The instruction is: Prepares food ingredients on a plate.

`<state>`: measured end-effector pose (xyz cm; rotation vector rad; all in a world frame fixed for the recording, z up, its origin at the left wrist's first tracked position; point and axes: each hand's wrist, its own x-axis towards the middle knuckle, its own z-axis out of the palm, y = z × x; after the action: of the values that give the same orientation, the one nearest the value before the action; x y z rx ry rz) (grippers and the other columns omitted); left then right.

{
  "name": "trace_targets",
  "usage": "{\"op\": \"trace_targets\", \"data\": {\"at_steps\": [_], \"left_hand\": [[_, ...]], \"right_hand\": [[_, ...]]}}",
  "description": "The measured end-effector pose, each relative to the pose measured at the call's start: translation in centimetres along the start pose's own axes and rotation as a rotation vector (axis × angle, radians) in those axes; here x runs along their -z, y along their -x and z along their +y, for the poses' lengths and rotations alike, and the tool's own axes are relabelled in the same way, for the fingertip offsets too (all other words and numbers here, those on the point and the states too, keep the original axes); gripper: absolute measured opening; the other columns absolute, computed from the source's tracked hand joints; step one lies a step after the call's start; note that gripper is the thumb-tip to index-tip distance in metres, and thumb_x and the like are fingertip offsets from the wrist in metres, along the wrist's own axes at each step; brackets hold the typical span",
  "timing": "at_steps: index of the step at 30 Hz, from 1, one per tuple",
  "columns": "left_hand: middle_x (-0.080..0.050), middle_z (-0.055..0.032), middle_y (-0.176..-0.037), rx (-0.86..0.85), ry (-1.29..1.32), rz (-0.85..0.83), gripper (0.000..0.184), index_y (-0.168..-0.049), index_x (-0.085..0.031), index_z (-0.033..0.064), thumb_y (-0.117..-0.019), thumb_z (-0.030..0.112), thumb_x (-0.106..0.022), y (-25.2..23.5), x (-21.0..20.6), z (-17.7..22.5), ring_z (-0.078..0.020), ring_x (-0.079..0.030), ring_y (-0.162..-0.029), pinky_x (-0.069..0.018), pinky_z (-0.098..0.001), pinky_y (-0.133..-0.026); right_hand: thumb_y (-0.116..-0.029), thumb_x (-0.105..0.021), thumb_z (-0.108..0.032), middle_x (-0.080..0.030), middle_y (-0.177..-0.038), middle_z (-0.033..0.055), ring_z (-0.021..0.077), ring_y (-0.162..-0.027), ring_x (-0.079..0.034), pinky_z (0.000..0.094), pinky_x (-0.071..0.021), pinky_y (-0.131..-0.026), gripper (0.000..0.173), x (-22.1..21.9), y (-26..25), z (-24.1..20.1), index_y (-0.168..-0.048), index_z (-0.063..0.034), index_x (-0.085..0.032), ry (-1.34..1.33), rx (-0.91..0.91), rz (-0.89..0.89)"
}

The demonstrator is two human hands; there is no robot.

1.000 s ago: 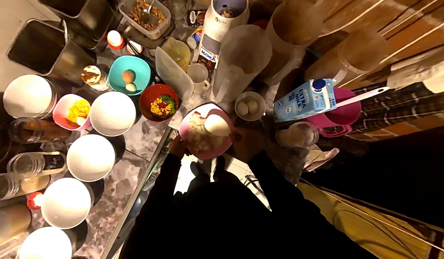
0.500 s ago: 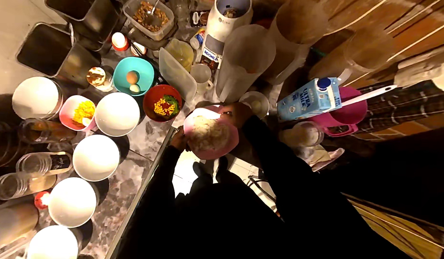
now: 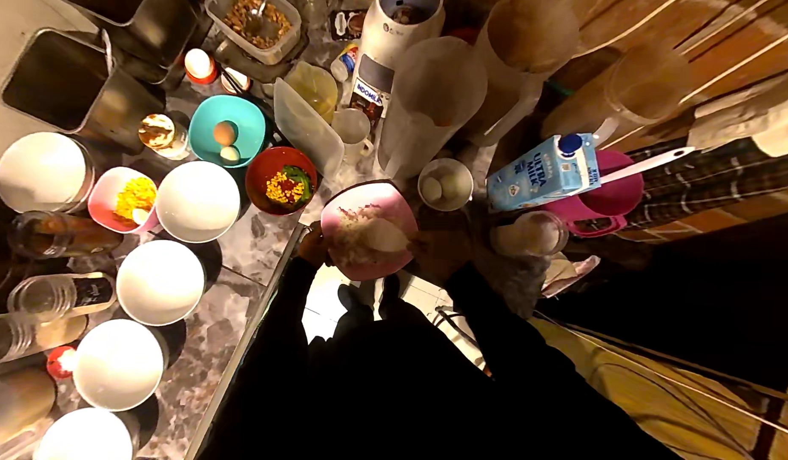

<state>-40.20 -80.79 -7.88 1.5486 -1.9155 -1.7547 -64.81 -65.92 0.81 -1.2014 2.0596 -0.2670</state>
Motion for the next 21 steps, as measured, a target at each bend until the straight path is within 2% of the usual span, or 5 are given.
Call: {"op": "trace_targets", "data": {"at_steps": [6,11,15,18,21], "left_hand": [[-0.069,-0.0188,-0.087,0.027,-0.032,-0.015,0.035,-0.138,-0.052,-0.0007,-0.1068,0.014,-0.051,0.0,0.3,0.3,-0.0219,-0.064,-0.057,-0.0573,-0.0405,-0.057],[-0.069,-0.0167,-0.084,0.001,0.014,-0.013,0.034,-0.137,-0.052,-0.0019,-0.1065,0.012,-0.051,-0.1,-0.1,0.0,-0.0182,-0.062,-0.054,-0.0556,-0.0362,-0.053],[-0.068,-0.0168,-0.083,-0.035,-0.013,-0.007,0.032,-0.133,-0.056,-0.0034,-0.1063,0.014,-0.052,-0.3,-0.2,-0.6,-0.0188,-0.062,-0.055,-0.0559,-0.037,-0.054],[-0.067,-0.0156,-0.079,-0.012,-0.019,-0.014,0.031,-0.131,-0.056,-0.0032,-0.1071,0.015,-0.051,-0.3,-0.4,-0.4,-0.0185,-0.062,-0.053,-0.0559,-0.0366,-0.053],[-0.068,-0.0168,-0.081,0.005,-0.023,-0.01,0.032,-0.134,-0.055,-0.0023,-0.1075,0.015,-0.051,-0.2,-0.3,0.2,-0.0192,-0.062,-0.055,-0.0559,-0.037,-0.054]], "right_hand": [[-0.1048,-0.059,-0.029,-0.074,-0.114,0.0136,0.0316,-0.104,-0.072,0.0577,-0.0554,-0.093,0.029,1.0,0.8,-0.8,-0.123,-0.0104,-0.073,-0.006,-0.081,0.046],[-0.1059,-0.057,-0.028,-0.073,-0.116,0.0185,0.0381,-0.11,-0.069,0.0611,-0.0528,-0.095,0.032,1.3,-0.2,-1.2,-0.123,-0.0065,-0.072,0.086,-0.074,0.019],[-0.1043,-0.058,-0.026,-0.074,-0.108,0.0183,0.0377,-0.102,-0.071,0.0613,-0.0548,-0.088,0.029,1.5,0.2,-4.1,-0.117,-0.006,-0.074,0.091,-0.011,0.076],[-0.1064,-0.054,-0.028,-0.072,-0.11,0.0207,0.0392,-0.106,-0.069,0.0615,-0.0533,-0.091,0.032,0.2,-1.6,-4.9,-0.116,-0.0032,-0.072,0.106,-0.047,-0.07],[-0.106,-0.054,-0.03,-0.073,-0.109,0.0198,0.0393,-0.106,-0.069,0.062,-0.0533,-0.09,0.033,1.6,-1.3,-5.4,-0.114,-0.0048,-0.074,0.143,-0.083,-0.055]]}}
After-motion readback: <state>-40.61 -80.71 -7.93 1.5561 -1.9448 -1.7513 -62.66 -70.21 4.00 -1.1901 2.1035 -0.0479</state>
